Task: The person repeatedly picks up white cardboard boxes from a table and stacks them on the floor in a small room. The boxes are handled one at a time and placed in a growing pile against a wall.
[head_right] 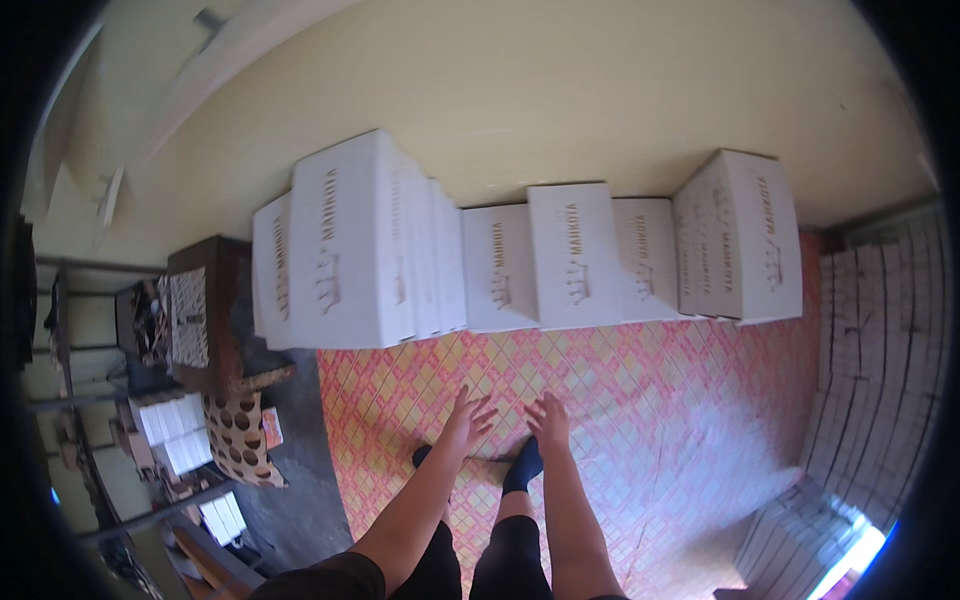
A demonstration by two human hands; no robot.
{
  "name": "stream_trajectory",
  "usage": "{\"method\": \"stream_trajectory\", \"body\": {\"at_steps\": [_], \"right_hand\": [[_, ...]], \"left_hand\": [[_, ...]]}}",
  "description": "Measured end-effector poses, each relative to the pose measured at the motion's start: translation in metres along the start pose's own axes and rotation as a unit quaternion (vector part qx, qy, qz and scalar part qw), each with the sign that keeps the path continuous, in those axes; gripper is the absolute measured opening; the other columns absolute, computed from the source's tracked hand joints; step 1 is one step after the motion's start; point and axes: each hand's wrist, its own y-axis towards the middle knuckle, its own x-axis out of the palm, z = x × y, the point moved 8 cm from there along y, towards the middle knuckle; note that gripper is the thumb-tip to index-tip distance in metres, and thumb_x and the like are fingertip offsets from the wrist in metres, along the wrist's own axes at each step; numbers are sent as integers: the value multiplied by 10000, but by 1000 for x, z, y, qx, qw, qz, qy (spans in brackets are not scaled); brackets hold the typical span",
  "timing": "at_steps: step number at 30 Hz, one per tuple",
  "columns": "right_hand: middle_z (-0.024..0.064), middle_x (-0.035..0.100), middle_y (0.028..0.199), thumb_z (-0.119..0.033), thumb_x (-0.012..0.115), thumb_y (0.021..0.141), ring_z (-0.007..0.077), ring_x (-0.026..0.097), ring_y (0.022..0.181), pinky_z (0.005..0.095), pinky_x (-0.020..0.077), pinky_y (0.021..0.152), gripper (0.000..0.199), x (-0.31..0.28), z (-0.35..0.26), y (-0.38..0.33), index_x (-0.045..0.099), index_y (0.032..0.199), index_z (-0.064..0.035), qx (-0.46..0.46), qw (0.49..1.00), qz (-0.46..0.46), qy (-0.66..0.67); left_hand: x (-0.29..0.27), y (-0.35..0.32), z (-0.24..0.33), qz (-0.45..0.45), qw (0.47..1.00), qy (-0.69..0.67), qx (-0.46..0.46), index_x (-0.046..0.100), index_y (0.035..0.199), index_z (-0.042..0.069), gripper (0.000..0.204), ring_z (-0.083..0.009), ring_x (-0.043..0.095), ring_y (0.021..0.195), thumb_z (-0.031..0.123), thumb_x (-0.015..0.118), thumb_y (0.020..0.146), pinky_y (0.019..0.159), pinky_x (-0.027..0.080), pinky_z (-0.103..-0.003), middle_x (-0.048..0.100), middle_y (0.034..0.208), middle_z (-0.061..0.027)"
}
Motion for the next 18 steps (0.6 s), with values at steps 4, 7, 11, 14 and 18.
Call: {"method": "stream_trajectory", "body": {"at_steps": [4,7,11,14,18], "right_hand": [[79,542,1133,-340,504,851,205,589,897,334,423,696,409,38,76,-33,469,1191,-117,102,967,-62,-224],[58,570,1071,-336,537,828,168,596,850,295,415,673,414,88,105,-46,499,1173,-110,86,928,-123,-342],[48,566,1067,-307,535,829,165,577,895,286,414,695,446,196,104,-60,466,1212,-89,15,935,-198,-293],[69,531,1154,-256,503,843,193,552,970,308,418,741,464,276,72,-88,416,1262,-78,-61,955,-216,-193],[77,495,1204,-235,464,855,207,540,998,316,406,767,453,342,58,-105,392,1269,-66,-99,965,-215,-114]], "left_hand": [[-116,-15,-34,75,994,-52,-65,100,1369,322,638,-262,506,1053,260,490,868,850,360,-429,426,1283,-56],[-175,-31,-38,135,981,-115,-78,400,1210,164,438,-238,495,1052,441,416,870,856,329,-384,502,1203,-66],[-209,-51,36,83,980,-180,10,379,1238,184,525,-253,447,1104,500,467,828,888,327,-389,473,1233,-41],[-206,-72,139,39,970,-195,138,184,1356,296,720,-268,385,1162,521,544,775,938,293,-429,335,1355,-35],[-194,-96,265,65,952,-173,242,141,1364,306,792,-248,381,1162,492,606,749,943,286,-414,312,1354,-45]]}}
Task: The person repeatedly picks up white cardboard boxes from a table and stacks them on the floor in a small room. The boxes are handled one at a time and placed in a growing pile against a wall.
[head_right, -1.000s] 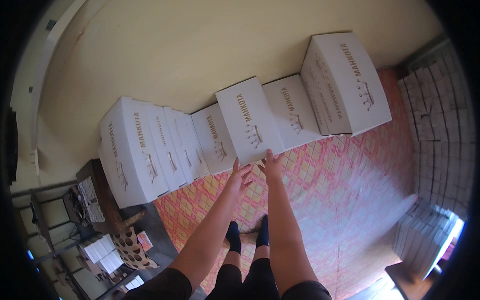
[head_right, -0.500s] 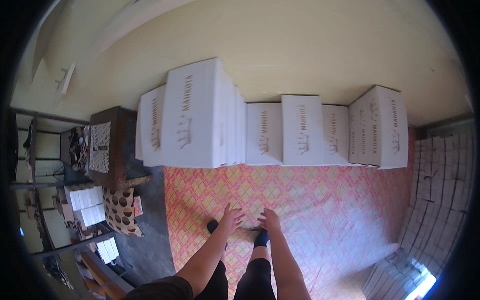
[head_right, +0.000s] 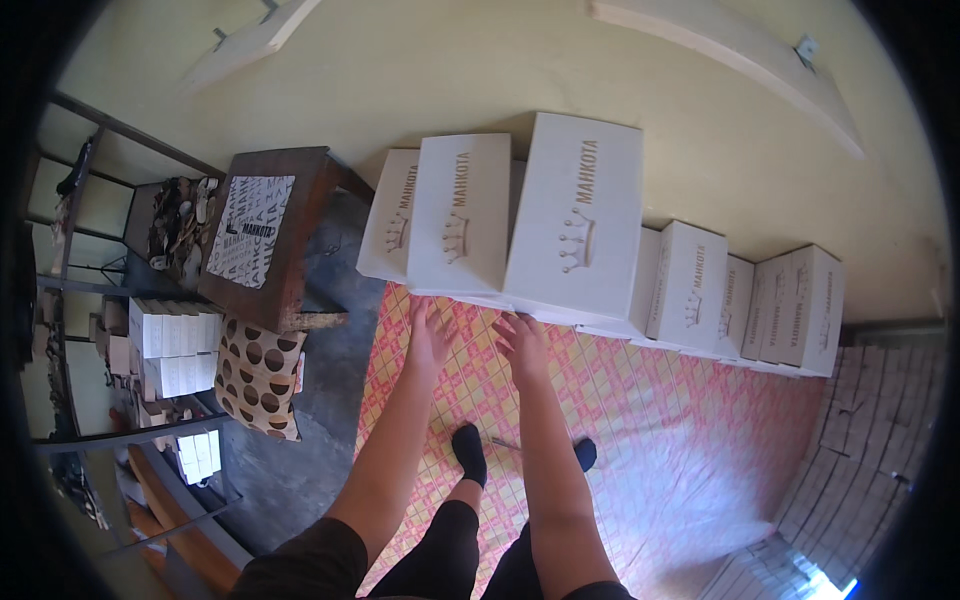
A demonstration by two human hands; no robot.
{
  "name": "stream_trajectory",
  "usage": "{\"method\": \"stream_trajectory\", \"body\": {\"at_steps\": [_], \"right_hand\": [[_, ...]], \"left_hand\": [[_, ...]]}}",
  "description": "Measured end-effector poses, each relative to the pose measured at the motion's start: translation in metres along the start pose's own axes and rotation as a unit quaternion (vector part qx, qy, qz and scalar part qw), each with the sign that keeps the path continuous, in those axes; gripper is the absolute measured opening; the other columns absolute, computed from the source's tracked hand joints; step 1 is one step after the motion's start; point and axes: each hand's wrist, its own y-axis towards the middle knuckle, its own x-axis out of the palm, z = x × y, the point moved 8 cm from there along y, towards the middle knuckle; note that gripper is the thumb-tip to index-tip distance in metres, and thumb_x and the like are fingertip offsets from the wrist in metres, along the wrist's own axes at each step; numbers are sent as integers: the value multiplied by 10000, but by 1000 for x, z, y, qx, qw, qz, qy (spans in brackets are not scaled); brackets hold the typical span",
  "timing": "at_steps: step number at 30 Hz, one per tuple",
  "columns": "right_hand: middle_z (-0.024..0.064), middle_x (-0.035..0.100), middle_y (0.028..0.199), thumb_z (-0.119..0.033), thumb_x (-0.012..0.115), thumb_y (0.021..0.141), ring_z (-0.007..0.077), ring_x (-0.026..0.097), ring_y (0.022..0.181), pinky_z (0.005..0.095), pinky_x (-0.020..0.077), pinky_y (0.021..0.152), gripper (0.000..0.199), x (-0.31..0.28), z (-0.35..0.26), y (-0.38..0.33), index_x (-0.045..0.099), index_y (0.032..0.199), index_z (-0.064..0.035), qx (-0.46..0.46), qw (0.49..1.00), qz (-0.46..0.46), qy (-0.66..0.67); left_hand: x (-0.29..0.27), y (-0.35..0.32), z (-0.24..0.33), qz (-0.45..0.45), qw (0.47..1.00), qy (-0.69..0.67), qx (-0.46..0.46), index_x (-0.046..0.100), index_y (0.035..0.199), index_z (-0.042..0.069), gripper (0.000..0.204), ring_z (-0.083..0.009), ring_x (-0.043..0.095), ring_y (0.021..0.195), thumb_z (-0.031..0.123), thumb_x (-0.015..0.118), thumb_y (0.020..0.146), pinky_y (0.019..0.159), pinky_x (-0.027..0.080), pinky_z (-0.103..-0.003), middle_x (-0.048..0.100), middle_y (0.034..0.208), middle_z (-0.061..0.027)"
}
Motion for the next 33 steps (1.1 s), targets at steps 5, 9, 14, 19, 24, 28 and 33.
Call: {"method": "stream_trajectory", "body": {"at_steps": [5,9,14,19,24,28,33], "right_hand": [[80,513,1176,-239,443,868,241,537,1003,341,404,773,434,33,19,-9,393,1257,-54,7,998,27,59],[88,509,1194,-274,431,871,244,536,1000,352,394,778,456,29,43,-29,391,1269,-55,53,997,51,17],[92,497,1214,-359,410,875,247,525,1012,361,379,800,505,37,47,-55,381,1286,-69,45,997,54,-35],[108,452,1259,-482,393,851,250,495,1049,377,372,823,589,64,28,-73,351,1317,-125,-6,999,30,9],[106,427,1266,-532,427,815,252,474,1058,395,376,827,672,68,8,-88,279,1363,-172,-3,997,0,-82],[189,456,1176,-475,572,771,232,482,989,352,416,747,852,73,18,-120,155,1391,-66,78,970,-86,-213],[225,470,1132,-378,627,757,242,506,981,303,430,755,894,27,91,-164,94,1399,-55,160,947,-166,-223]], "left_hand": [[0,44,39,-73,997,-12,-15,390,1212,216,634,-175,442,989,518,640,713,829,378,-354,446,1124,-30],[-3,42,55,-49,998,43,-19,417,1173,179,605,-163,450,959,485,656,709,784,401,-316,463,1060,-31],[5,7,102,-33,998,49,-3,419,1172,147,613,-185,466,953,477,645,708,793,412,-312,486,1069,-63],[-5,-32,122,-29,994,101,-32,452,1131,130,599,-190,483,893,535,599,715,745,435,-326,505,1023,-67],[-50,-85,89,-3,987,120,-111,497,1056,107,542,-162,497,692,547,552,743,647,441,-313,525,874,-45],[-99,-136,48,-19,993,60,-102,520,1018,95,459,-142,483,630,501,431,824,589,404,-266,515,787,-20],[-166,-209,-14,81,989,30,-118,503,1015,85,456,-115,425,589,490,447,815,569,373,-261,499,794,-15]]}}
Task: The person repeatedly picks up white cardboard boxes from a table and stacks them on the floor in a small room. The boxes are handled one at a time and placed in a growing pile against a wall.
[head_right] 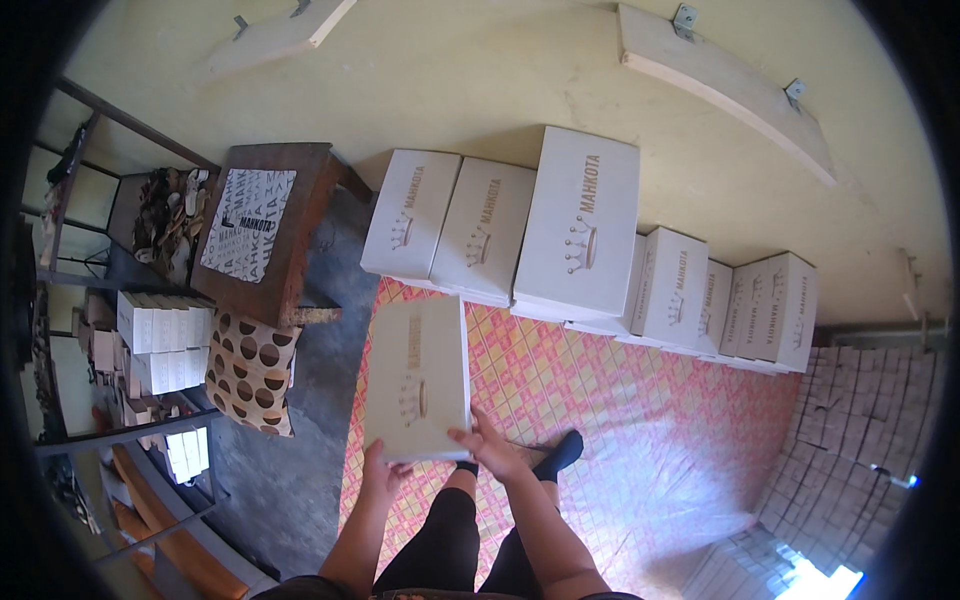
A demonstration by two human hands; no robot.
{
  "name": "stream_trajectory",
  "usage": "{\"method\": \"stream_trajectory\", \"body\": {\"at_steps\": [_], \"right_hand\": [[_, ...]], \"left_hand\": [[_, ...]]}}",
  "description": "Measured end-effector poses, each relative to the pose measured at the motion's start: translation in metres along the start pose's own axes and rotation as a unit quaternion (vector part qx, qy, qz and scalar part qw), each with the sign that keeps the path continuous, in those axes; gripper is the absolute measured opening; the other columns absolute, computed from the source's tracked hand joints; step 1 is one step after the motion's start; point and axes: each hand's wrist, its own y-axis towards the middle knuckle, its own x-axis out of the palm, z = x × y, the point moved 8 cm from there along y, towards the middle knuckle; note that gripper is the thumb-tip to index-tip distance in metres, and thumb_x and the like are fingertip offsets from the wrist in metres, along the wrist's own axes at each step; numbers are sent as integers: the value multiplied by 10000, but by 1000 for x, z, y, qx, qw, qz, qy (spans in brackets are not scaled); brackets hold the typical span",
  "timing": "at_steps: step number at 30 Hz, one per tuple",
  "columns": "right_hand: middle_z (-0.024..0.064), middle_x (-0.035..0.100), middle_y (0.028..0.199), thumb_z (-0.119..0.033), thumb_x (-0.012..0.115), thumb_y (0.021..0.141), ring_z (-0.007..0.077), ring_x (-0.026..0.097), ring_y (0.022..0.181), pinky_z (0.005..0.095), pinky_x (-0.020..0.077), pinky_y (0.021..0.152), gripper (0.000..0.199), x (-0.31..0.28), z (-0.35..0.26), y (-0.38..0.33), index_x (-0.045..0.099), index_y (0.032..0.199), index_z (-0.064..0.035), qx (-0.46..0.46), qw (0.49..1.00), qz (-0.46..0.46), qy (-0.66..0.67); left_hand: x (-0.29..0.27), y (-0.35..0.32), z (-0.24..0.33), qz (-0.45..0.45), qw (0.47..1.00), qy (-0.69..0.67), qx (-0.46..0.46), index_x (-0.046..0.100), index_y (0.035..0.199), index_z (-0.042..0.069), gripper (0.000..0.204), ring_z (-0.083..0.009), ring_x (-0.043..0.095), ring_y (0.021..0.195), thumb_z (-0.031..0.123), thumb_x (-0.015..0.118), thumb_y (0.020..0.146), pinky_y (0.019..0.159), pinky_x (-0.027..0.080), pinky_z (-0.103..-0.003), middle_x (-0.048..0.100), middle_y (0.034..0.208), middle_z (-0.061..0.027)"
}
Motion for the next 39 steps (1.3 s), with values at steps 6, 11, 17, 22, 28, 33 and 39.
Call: {"method": "stream_trajectory", "body": {"at_steps": [6,11,17,22,28,33,39], "right_hand": [[184,472,1167,-382,599,773,253,515,978,345,438,744,813,-6,56,-49,155,1391,-97,121,992,17,-17],[147,495,1153,-385,583,780,243,526,949,350,439,716,752,-32,122,-52,219,1373,-100,137,989,52,35],[134,484,1176,-341,553,788,236,535,990,324,462,735,688,-23,137,-68,265,1346,-62,80,994,52,52],[125,511,1144,-361,560,786,205,538,940,288,445,691,714,-30,162,-102,254,1359,-65,40,999,33,-7],[134,505,1150,-350,549,776,220,522,990,316,453,756,711,-45,181,-169,258,1356,-58,9,999,46,-10],[158,497,1174,-340,565,792,221,498,1044,314,415,831,708,-53,224,-203,262,1348,-23,-14,998,52,18],[144,464,1216,-307,555,801,220,469,1085,317,404,857,689,-31,265,-239,256,1355,-26,-42,995,55,78]], "left_hand": [[-53,-17,-88,27,997,-5,-74,336,1152,161,588,-175,502,773,498,567,730,684,397,-351,470,958,-48],[-69,-15,-130,37,990,24,-130,195,1245,187,739,-268,478,968,501,602,713,785,393,-427,350,1186,-129],[-80,-36,-144,81,994,12,-75,166,1283,187,768,-299,487,982,481,602,724,813,377,-471,367,1203,-139],[-90,-71,-179,77,996,-22,-28,158,1298,192,763,-328,487,984,449,604,736,826,375,-485,389,1193,-127],[-89,-109,-241,65,996,-47,-31,165,1297,194,715,-293,519,931,397,594,762,792,395,-463,433,1162,-116],[-98,-140,-260,58,997,-6,-49,186,1283,202,652,-274,494,977,378,562,781,791,389,-432,423,1165,-108],[-132,-165,-279,24,999,15,-16,172,1287,198,619,-277,459,1046,355,525,803,807,387,-426,394,1198,-116]]}}
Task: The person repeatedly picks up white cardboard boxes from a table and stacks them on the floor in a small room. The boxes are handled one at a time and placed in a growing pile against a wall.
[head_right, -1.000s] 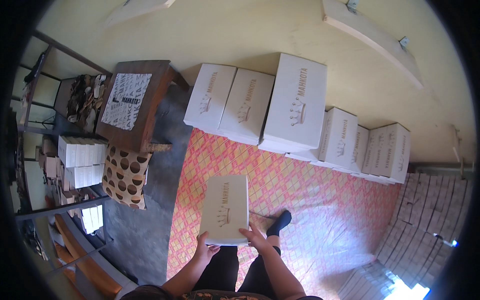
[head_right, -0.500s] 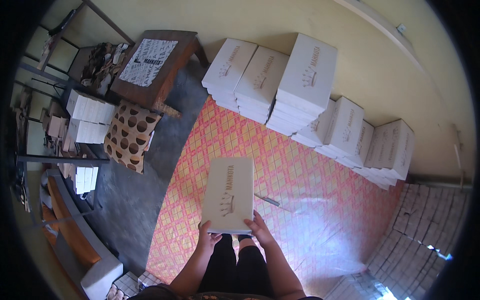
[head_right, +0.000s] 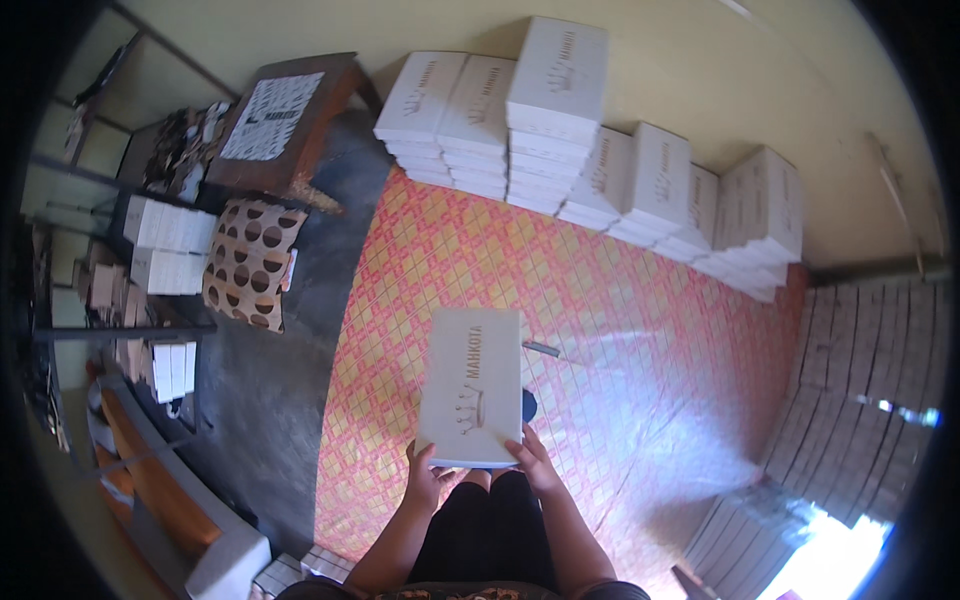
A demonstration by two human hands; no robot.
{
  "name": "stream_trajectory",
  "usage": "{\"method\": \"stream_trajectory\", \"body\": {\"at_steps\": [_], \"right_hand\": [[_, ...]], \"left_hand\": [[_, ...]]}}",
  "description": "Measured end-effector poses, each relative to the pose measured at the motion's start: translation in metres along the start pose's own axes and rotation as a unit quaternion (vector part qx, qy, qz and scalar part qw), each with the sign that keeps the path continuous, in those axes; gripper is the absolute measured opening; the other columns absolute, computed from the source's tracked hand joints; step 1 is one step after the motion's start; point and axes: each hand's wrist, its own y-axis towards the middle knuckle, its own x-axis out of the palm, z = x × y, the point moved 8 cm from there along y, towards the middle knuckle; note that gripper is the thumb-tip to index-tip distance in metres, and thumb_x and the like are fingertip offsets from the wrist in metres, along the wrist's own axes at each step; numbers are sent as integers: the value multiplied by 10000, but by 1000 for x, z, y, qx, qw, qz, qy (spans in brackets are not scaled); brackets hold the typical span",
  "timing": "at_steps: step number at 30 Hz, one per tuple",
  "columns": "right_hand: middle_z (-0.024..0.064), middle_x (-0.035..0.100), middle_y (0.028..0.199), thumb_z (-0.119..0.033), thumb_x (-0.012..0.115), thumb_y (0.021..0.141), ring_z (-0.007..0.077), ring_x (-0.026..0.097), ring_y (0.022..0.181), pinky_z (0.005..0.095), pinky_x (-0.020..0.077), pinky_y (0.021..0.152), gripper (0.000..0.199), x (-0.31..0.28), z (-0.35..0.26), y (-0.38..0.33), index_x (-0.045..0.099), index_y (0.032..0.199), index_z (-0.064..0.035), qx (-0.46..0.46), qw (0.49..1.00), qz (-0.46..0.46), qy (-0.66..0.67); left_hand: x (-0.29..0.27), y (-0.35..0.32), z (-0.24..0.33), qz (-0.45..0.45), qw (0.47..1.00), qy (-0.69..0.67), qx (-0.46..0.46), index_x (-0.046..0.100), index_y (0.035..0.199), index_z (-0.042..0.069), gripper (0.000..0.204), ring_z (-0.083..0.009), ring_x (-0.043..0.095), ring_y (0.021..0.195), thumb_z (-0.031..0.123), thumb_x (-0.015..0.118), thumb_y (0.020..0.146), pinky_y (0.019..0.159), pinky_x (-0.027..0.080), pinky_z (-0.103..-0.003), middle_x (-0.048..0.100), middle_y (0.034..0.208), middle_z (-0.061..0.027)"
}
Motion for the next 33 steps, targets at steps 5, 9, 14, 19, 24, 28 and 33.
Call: {"method": "stream_trajectory", "body": {"at_steps": [5,9,14,19,24,28,33], "right_hand": [[160,426,1263,-266,541,829,237,382,1193,348,304,989,678,11,-4,-27,221,1354,20,-127,991,-41,-8],[165,401,1284,-242,564,837,238,376,1199,351,303,993,698,-5,-9,-52,183,1365,11,-153,988,-28,18],[175,396,1287,-268,575,832,244,386,1194,372,317,981,705,-63,11,-66,195,1363,-2,-175,984,14,22],[155,401,1289,-274,579,817,236,384,1190,356,304,986,715,-137,26,-88,206,1360,6,-164,984,60,45],[137,427,1268,-256,581,812,225,392,1181,337,303,986,705,-221,21,-124,222,1352,19,-144,981,95,91],[167,454,1237,-252,580,825,236,447,1134,351,349,951,698,-308,10,-166,217,1360,10,-184,971,118,100],[183,465,1216,-266,587,800,251,439,1133,359,347,948,714,-422,-1,-223,238,1349,29,-184,956,213,81]], "left_hand": [[-3,-25,3,-34,999,24,25,249,1287,200,599,-251,432,1070,439,507,802,818,370,-396,387,1229,-72],[11,-30,-16,-62,998,2,24,330,1264,148,605,-221,420,1078,483,520,798,840,363,-368,404,1220,-57],[47,-38,-61,-105,994,12,-5,324,1272,143,629,-237,404,1098,495,539,797,871,366,-377,402,1227,-67],[98,-51,-127,-134,986,67,-76,281,1261,205,581,-224,475,1032,419,583,813,836,399,-345,423,1201,-57],[151,-52,-200,-129,983,91,-97,351,1242,159,565,-211,471,1006,457,565,812,859,396,-344,424,1183,-54],[215,-65,-266,-106,984,92,-113,383,1212,139,538,-190,463,992,417,590,801,844,399,-332,450,1149,-48],[310,-85,-336,-160,972,124,-124,372,1207,134,529,-197,457,1020,307,637,782,853,405,-338,455,1148,-56]]}}
